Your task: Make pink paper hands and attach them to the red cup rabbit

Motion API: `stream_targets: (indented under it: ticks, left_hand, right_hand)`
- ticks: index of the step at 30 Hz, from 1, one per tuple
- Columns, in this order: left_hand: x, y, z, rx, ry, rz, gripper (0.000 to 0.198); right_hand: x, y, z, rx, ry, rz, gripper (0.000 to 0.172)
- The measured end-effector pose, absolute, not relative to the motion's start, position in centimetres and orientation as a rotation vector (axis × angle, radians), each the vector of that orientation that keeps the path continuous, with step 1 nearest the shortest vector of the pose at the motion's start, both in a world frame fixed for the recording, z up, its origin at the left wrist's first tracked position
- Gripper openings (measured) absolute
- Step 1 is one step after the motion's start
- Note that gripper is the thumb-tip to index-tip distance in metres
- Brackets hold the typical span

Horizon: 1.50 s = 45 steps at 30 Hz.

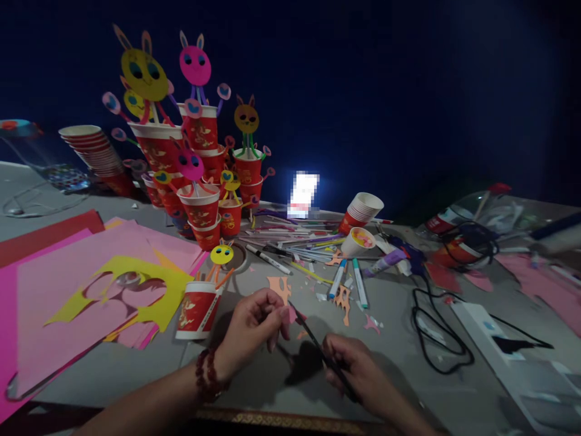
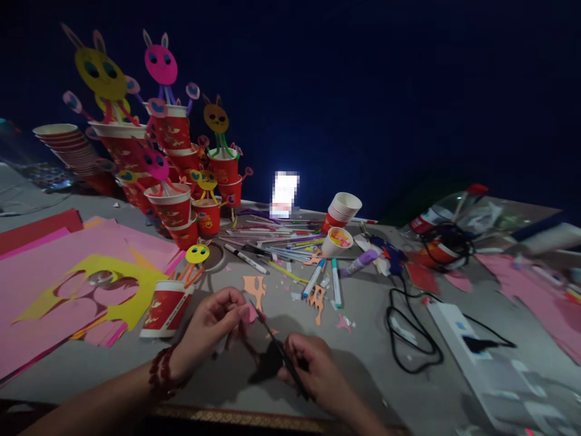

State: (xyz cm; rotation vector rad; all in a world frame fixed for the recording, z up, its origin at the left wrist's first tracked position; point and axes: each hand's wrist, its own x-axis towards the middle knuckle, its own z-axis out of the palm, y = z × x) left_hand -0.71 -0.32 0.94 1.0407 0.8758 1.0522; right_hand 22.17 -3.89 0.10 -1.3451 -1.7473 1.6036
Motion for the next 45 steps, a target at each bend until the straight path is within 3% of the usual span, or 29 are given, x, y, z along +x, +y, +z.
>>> stream_targets:
  ticks: [18,21,25,29,36,39,45]
  left_hand:
    - [-1.1,-0.1,0.6,1.07,0.895,1.047,0.039]
    - [-1.0,0.2,0.2,0.996,0.885,1.024,0.04]
    - [-0.8,0.4,-0.1,0.949,0.877,0.981,0.039]
    - [-0.6,0.3,-0.3,0.904,0.87,0.944,0.036]
    - [-0.4,-0.2,-0.4,0.866,0.85,0.933,0.035]
    - [-0.3,-0.4,-0.4,0.859,0.853,0.942,0.036]
    - [-0.1,-0.7,-0.6,0.88,0.872,0.966,0.038]
  right_hand:
    - [24.4,-2.4,1.2,-1.5,-1.975,1.433,0.051]
    - [25.5,-1.9,1.6,-1.66,-2.064,1.248,0.039]
    - [25.9,-1.7,1.7,-1.76,-2.301,0.727,0.018]
    - [25.4,-1.6,1.2,-1.925,-2.375,0.463,0.016]
    - [25.9,-0.9,3.5,-1.904,-2.294,0.858,0.025]
    - [24.8,-0.9,4.2,-1.735,-2.142,0.96,0.018]
    - [18.8,-1.4,2.2,-1.312,-1.659,1.377,0.031]
